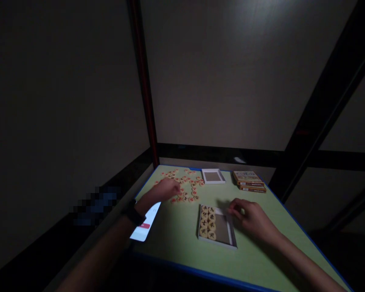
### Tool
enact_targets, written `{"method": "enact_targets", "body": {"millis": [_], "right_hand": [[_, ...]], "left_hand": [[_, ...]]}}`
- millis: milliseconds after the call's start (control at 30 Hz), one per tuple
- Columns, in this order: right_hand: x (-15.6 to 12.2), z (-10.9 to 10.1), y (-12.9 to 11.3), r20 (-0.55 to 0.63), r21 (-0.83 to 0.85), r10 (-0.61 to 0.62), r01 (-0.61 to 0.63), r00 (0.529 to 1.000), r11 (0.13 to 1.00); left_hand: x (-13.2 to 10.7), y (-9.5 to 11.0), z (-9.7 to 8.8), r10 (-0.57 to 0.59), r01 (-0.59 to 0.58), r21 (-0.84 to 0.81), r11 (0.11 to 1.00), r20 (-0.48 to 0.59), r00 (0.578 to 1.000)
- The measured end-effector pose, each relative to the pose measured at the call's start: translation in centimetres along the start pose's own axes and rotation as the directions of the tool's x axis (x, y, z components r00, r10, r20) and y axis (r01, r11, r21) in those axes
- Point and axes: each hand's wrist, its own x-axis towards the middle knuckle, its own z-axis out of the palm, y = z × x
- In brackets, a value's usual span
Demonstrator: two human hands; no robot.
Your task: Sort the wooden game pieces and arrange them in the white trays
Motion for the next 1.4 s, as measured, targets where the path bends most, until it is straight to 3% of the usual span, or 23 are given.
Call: {"method": "enact_targets", "body": {"millis": [133, 200, 300, 500, 1100, 1233, 1333, 1400], "right_hand": [[1.3, 0.6, 2.6, -0.047, 0.0, 0.01, -0.01, 0.999, 1.0], [1.4, 1.2, 3.6, -0.062, -0.057, -0.005, 0.001, 0.998, 0.998], [1.1, 1.8, 4.5, -0.056, -0.12, -0.035, 0.028, 0.998, 0.992], [0.8, 2.0, 4.4, -0.028, -0.178, -0.066, 0.06, 0.997, 0.982], [0.9, 2.4, 4.7, -0.02, -0.187, -0.094, 0.089, 0.995, 0.978], [0.8, 2.5, 4.6, -0.019, -0.203, -0.09, 0.084, 0.996, 0.975], [0.8, 2.4, 4.4, -0.019, -0.204, -0.084, 0.078, 0.996, 0.976], [0.8, 2.4, 4.3, -0.017, -0.204, -0.085, 0.08, 0.996, 0.976]], "left_hand": [[2.0, -3.0, -1.6, -0.164, 0.173, 0.221, 0.96, -0.059, 0.985], [2.6, -3.9, -1.3, -0.167, 0.177, 0.278, 0.944, -0.06, 0.984], [3.0, -4.6, -0.3, -0.09, 0.092, 0.302, 0.949, -0.021, 0.996], [3.5, -4.8, 0.8, -0.065, 0.043, 0.356, 0.934, 0.051, 0.997], [4.3, -4.9, 1.3, -0.063, 0.023, 0.468, 0.884, 0.07, 0.996], [3.8, -3.6, 0.3, -0.022, -0.007, 0.462, 0.887, 0.057, 0.998], [2.8, -0.8, 0.3, 0.163, -0.158, 0.445, 0.882, 0.028, 0.986], [1.6, 1.8, 0.9, 0.344, -0.309, 0.414, 0.856, -0.011, 0.939]]}}
